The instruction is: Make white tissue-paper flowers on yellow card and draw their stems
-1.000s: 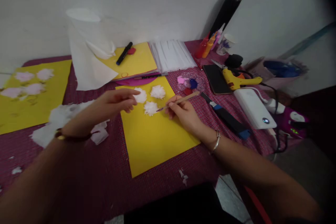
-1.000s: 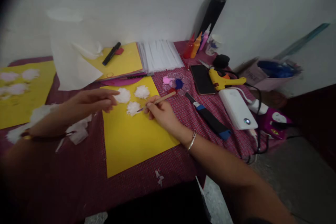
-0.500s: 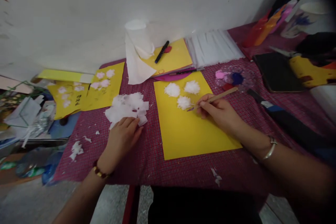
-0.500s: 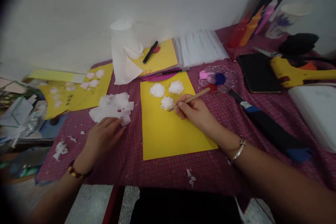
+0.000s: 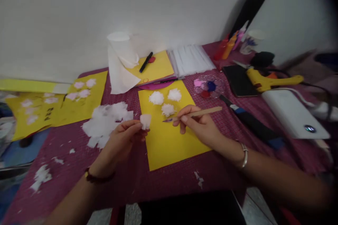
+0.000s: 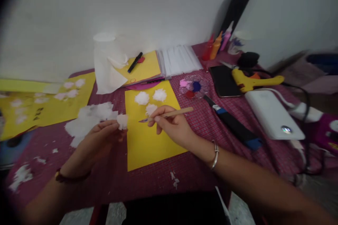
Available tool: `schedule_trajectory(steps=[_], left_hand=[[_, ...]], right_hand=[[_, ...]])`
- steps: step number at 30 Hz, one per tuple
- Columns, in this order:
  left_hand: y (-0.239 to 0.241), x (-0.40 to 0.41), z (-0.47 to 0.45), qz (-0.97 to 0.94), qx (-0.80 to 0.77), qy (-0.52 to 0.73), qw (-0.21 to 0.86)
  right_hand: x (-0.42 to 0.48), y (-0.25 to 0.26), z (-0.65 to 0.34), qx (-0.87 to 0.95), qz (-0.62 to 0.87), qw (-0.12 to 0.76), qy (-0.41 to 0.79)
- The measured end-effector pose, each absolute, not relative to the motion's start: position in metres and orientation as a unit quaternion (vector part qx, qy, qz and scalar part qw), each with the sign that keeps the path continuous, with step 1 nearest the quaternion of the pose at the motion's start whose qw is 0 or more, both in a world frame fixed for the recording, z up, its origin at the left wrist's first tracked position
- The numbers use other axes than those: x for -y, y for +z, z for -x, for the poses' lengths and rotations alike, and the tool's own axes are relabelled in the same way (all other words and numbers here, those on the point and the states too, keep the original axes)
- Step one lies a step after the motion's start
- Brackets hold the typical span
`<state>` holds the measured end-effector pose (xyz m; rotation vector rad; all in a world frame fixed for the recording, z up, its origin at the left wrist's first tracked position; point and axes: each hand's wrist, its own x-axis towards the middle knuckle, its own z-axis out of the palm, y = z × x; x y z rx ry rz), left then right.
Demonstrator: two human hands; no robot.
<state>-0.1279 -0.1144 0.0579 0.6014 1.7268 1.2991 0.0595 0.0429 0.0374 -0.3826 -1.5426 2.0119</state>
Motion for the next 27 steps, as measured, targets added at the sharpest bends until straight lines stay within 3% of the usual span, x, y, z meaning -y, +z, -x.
schedule_trajectory(steps=[15, 27], left_hand=[[0.050, 0.078, 0.098, -0.410, -0.695, 0.458, 0.373], [0.039, 0.080, 0.099, -0.383, -0.653, 0.524, 0.391]], right_hand=[[-0.043, 0.033, -0.061, 0.641, 0.134, 0.290, 0.697], [-0.041, 0.030, -0.059, 0.624, 0.106, 0.290, 0.718]])
